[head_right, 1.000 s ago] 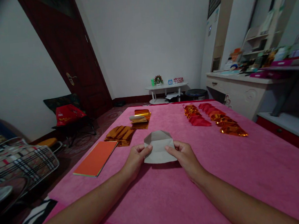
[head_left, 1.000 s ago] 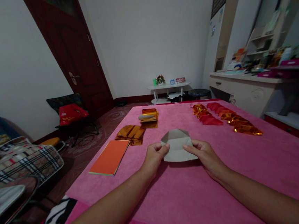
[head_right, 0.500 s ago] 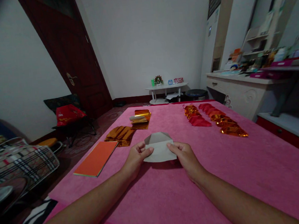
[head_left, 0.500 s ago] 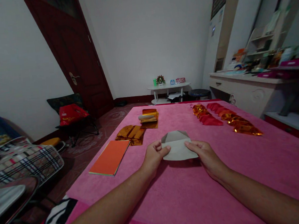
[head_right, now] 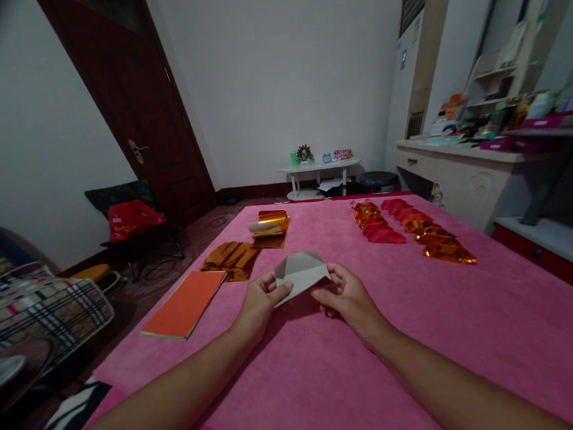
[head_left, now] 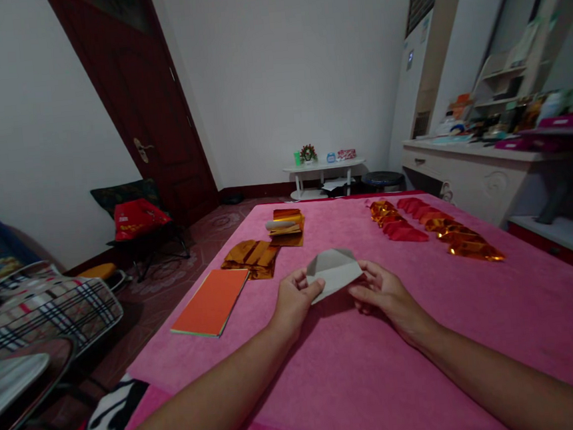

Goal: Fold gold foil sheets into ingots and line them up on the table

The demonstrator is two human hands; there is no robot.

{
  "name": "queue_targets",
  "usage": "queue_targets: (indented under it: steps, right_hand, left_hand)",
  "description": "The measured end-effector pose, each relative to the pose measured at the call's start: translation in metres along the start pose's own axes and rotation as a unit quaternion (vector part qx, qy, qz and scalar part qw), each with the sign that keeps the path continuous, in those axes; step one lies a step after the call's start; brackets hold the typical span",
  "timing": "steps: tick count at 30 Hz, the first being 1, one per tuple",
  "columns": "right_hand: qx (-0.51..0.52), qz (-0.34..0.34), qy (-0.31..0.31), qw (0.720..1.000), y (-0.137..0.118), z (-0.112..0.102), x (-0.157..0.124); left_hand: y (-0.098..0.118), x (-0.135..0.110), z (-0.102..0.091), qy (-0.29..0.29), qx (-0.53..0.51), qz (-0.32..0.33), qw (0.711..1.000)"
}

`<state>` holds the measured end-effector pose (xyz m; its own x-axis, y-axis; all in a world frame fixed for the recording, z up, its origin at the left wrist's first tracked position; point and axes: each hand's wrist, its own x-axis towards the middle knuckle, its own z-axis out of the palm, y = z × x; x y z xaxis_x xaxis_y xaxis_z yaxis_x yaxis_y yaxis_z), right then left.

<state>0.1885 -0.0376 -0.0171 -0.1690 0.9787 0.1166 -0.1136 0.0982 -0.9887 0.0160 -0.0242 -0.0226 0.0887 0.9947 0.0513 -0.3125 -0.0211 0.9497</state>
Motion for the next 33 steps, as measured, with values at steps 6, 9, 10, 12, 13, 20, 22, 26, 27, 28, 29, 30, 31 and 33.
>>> queue_targets:
  steps: [6,9,10,12,13,20,22,26,27,28,29,30,31,33]
  right_hand:
    - [-0.026,0.006,0.023,0.999,0.006,-0.006,0.002]
    - [-0.04,0.007,0.031,0.999,0.01,-0.009,0.005]
    - [-0.041,0.007,0.032,0.999,0.011,-0.009,0.005]
    - [-0.039,0.008,0.035,0.999,0.012,-0.01,0.006]
    - [-0.037,0.008,0.036,0.999,0.012,-0.01,0.006]
    - [0.004,0.03,0.048,0.998,0.01,-0.009,0.006]
    - [0.013,0.039,0.056,0.998,0.01,-0.009,0.006]
    - [0.014,0.05,0.074,0.996,0.008,-0.007,0.005]
    - [0.011,0.054,0.075,0.996,0.007,-0.007,0.005]
    - [0.008,0.058,0.074,0.996,0.006,-0.007,0.005]
    - [0.005,0.061,0.071,0.996,0.006,-0.007,0.004]
    - [0.003,0.063,0.067,0.996,0.006,-0.007,0.004]
    - [0.003,0.063,0.063,0.996,0.006,-0.007,0.004]
    - [0.004,0.063,0.058,0.996,0.007,-0.008,0.004]
  left_hand:
    - [0.002,-0.003,0.004,-0.02,0.034,-0.017,0.999]
    - [0.003,-0.003,0.005,-0.033,0.031,-0.021,0.999]
    - [0.003,-0.003,0.005,-0.039,0.031,-0.021,0.999]
    - [0.003,-0.004,0.005,-0.051,0.03,-0.02,0.998]
    - [0.003,-0.004,0.005,-0.057,0.029,-0.019,0.998]
    - [0.0,-0.003,0.002,-0.062,0.03,-0.025,0.997]
    - [0.0,-0.003,0.002,-0.067,0.03,-0.02,0.997]
    - [0.001,-0.002,-0.001,-0.077,0.016,-0.021,0.997]
    - [0.001,-0.001,-0.001,-0.078,0.015,-0.024,0.997]
    - [0.002,-0.001,-0.002,-0.079,0.015,-0.029,0.996]
    - [0.002,0.0,-0.003,-0.079,0.015,-0.034,0.996]
    - [0.003,0.001,-0.004,-0.078,0.016,-0.041,0.996]
    - [0.004,0.001,-0.004,-0.075,0.015,-0.048,0.996]
    - [0.004,0.002,-0.006,-0.07,0.011,-0.057,0.996]
